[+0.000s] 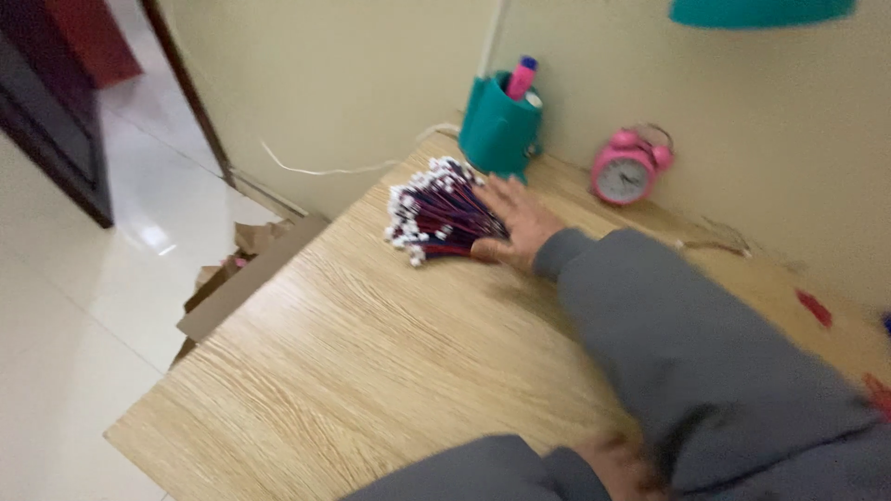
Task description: The person assembles wire harnesses by inserting small white plastic connectors onto the ends of multi-colored wires. They handle a large bundle of pre-assembled wires, then pick up a new bundle of red wires, separate a few strands, and attach connectors to them.
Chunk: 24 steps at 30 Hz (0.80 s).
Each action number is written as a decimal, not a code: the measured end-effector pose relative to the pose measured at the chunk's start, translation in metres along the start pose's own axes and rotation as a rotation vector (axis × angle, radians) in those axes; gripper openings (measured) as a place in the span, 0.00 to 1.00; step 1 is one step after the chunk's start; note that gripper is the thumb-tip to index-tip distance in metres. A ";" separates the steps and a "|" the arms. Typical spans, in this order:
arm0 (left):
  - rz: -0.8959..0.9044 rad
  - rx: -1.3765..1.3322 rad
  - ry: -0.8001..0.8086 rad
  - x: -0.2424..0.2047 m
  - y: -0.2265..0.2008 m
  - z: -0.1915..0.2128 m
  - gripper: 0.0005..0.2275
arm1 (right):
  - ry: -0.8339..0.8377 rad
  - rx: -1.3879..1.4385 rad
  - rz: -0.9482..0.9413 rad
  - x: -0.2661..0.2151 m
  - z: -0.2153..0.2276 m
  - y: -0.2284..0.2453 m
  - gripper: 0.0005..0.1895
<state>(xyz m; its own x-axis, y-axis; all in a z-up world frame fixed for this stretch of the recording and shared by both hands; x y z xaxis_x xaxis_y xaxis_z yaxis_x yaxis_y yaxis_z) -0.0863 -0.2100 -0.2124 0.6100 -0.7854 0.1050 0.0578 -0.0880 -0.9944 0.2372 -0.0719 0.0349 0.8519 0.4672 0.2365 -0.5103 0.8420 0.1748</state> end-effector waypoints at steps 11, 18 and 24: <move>-0.736 0.940 -0.058 -0.070 -0.260 0.121 0.38 | -0.219 -0.086 -0.032 -0.305 0.198 0.041 0.36; -0.619 1.276 -0.080 -0.114 -0.228 0.111 0.55 | -0.269 -0.046 -0.226 -0.498 0.156 0.047 0.32; -0.664 1.480 -0.087 -0.078 -0.205 0.078 0.46 | -0.347 0.014 -0.319 -0.544 0.140 0.057 0.28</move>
<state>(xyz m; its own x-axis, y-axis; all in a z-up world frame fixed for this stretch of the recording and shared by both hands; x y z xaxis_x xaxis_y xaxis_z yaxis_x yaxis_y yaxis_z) -0.0839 -0.0826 -0.0174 0.2061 -0.8120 0.5460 0.9518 0.2958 0.0806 -0.2718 -0.3159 0.0500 0.8782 0.0657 0.4738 -0.2326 0.9242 0.3029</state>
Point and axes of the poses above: each hand's wrist, its own x-axis towards the middle knuckle, its own z-axis out of the back of the hand, y = z × x, the point moved 8 cm from there along x, towards the middle knuckle, and after that the axes turned 7 degrees about -y, right-handed, at the moved point
